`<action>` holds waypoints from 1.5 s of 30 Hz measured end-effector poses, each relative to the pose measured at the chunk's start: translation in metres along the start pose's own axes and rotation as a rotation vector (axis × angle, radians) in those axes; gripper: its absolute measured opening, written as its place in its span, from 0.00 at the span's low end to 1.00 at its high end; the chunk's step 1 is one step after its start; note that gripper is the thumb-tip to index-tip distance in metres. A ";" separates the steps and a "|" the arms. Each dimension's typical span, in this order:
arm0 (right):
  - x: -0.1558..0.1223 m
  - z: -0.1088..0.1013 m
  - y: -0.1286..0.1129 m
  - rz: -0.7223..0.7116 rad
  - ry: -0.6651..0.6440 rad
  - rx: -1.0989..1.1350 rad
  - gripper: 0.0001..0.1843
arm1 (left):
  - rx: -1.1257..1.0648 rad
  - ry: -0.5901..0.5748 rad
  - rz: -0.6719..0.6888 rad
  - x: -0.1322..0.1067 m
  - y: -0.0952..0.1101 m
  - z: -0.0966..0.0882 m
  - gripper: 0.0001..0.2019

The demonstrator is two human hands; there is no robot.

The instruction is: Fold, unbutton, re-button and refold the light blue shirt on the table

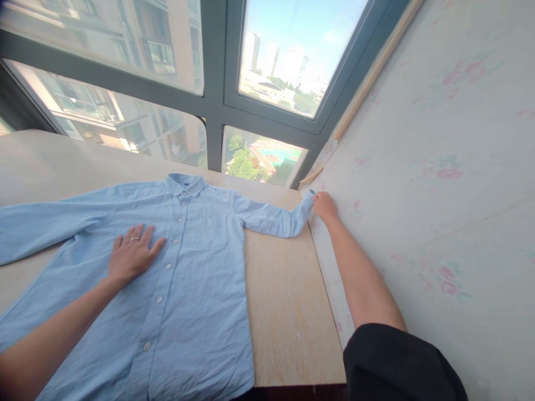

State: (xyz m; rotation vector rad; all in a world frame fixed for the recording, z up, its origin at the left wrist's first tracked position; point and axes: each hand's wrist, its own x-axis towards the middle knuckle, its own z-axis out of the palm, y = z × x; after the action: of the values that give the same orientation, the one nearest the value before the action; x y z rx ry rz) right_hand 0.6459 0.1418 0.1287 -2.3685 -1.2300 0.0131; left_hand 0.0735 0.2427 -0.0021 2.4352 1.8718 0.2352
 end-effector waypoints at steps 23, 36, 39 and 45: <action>-0.026 -0.097 -0.159 -0.278 -0.001 0.962 0.04 | -0.065 -0.062 -0.018 0.001 0.001 -0.005 0.35; -0.071 -0.035 -0.292 -0.639 -0.062 0.641 0.04 | -1.898 -0.383 -0.007 0.014 0.107 -0.164 0.38; -0.103 -0.017 -0.314 -0.770 -0.104 0.534 0.06 | -2.063 -0.577 -0.082 0.023 0.111 -0.195 0.43; -0.169 0.011 -0.316 -0.886 -0.292 0.597 0.07 | -1.899 -0.666 -0.259 0.049 0.094 -0.182 0.14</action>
State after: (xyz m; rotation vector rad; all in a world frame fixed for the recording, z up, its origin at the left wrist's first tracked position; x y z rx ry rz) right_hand 0.2987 0.1693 0.2142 -1.2190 -1.9762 0.3882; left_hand 0.1466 0.2574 0.1949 0.7410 0.7173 0.6372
